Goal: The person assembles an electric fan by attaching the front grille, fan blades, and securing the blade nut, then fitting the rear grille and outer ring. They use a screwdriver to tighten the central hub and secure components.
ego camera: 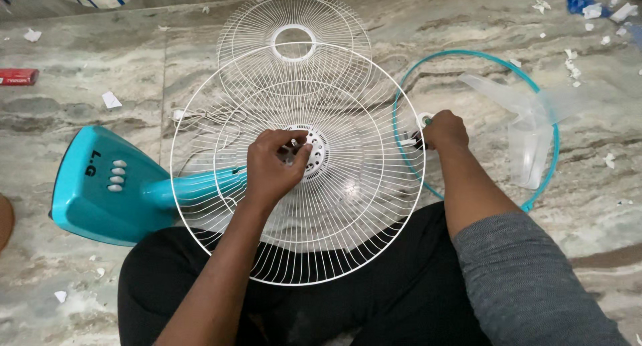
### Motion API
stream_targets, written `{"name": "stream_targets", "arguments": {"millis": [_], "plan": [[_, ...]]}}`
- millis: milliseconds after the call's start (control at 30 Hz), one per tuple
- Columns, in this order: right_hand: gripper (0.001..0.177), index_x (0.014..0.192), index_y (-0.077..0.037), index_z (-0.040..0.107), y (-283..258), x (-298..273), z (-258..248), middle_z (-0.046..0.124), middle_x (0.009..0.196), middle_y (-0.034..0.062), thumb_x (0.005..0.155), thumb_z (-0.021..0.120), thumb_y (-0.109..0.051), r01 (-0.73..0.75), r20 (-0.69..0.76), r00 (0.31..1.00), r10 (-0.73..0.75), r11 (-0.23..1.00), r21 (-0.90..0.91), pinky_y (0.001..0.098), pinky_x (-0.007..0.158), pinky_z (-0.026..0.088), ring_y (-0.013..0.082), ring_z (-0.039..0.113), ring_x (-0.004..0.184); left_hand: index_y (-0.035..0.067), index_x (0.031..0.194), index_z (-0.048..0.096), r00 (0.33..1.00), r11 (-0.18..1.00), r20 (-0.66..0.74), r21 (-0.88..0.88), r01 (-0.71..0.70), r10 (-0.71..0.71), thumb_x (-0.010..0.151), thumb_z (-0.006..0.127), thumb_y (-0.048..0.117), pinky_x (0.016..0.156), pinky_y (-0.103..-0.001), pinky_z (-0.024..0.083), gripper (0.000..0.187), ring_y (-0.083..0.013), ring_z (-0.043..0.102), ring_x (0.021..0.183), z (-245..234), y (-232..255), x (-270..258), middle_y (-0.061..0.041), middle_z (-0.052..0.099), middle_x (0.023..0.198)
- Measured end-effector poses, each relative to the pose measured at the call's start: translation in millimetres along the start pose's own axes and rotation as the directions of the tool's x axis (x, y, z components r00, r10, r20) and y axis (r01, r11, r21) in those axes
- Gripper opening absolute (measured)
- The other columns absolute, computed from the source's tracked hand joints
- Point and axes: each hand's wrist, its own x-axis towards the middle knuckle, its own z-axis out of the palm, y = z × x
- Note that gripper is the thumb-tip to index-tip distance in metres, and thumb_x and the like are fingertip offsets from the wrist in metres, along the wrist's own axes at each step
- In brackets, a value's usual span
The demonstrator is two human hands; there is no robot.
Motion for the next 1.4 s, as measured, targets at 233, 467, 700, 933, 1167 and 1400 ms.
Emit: {"name": "stream_targets", "arguments": {"millis": [233,467,700,933,1167,1400], "plan": [[0.033,0.111,-0.010,0.076,-2.8,9.8,12.8,0.073,0.114,0.0219,0.081,0.079,-0.023,0.081,-0.180,0.982,-0.052,0.984,0.157,0.0482,0.091,0.056,0.0401,0.070,0.108,0.006,0.100,0.079,0.990,0.994,0.092,-0.019,0.111,-0.109,0.081,0.086,0.012,0.070,-0.028,0.063,0.021,-0.0168,0.077,0.081,-12.0,-10.4,0.7,-0.010,0.077,0.095],[0.036,0.112,-0.004,0.076,0.4,23.2,22.3,0.072,0.120,0.0263,0.082,0.079,-0.023,0.036,-0.042,0.998,-0.035,0.999,0.019,0.0490,0.095,0.056,0.0417,0.069,0.114,0.003,0.098,0.080,0.971,0.969,0.102,-0.102,0.225,-0.214,0.077,0.087,0.009,0.070,-0.027,0.064,0.023,-0.0156,0.079,0.078,-7.5,-20.2,0.8,-0.011,0.081,0.090],[0.038,0.111,-0.008,0.076,2.0,36.9,32.5,0.071,0.118,0.0242,0.077,0.083,-0.021,0.056,-0.025,0.998,-0.056,0.998,-0.003,0.0504,0.092,0.056,0.0417,0.068,0.111,0.002,0.099,0.079,0.966,0.963,0.123,-0.116,0.244,-0.230,0.076,0.088,0.007,0.070,-0.027,0.064,0.025,-0.0151,0.079,0.080,-8.3,-23.0,2.7,-0.011,0.080,0.091],[0.035,0.105,-0.012,0.078,5.5,31.0,26.1,0.074,0.108,0.0226,0.074,0.087,-0.026,0.142,-0.146,0.982,-0.122,0.981,0.131,0.0493,0.088,0.057,0.0413,0.070,0.103,0.003,0.099,0.079,0.962,0.961,0.118,-0.102,0.259,-0.247,0.077,0.086,0.006,0.071,-0.027,0.064,0.024,-0.0149,0.079,0.079,-7.3,-19.6,3.1,-0.012,0.080,0.090],[0.034,0.100,-0.014,0.081,-3.9,28.4,21.6,0.075,0.103,0.0207,0.071,0.090,-0.029,0.144,-0.021,0.990,-0.142,0.982,0.123,0.0479,0.090,0.058,0.0395,0.072,0.100,0.002,0.098,0.079,0.964,0.963,0.110,-0.092,0.252,-0.242,0.076,0.087,0.006,0.068,-0.026,0.063,0.024,-0.0146,0.079,0.078,-8.1,-19.2,3.2,-0.011,0.080,0.089],[0.055,0.118,-0.016,0.073,11.7,42.0,36.3,0.065,0.123,0.0210,0.068,0.092,-0.027,0.153,-0.188,0.973,-0.132,0.983,0.101,0.0490,0.092,0.055,0.0395,0.065,0.112,0.002,0.098,0.080,0.953,0.949,0.110,-0.114,0.294,-0.282,0.075,0.087,0.005,0.069,-0.027,0.063,0.024,-0.0142,0.079,0.076,-4.9,-20.3,3.5,-0.011,0.081,0.088]]}}
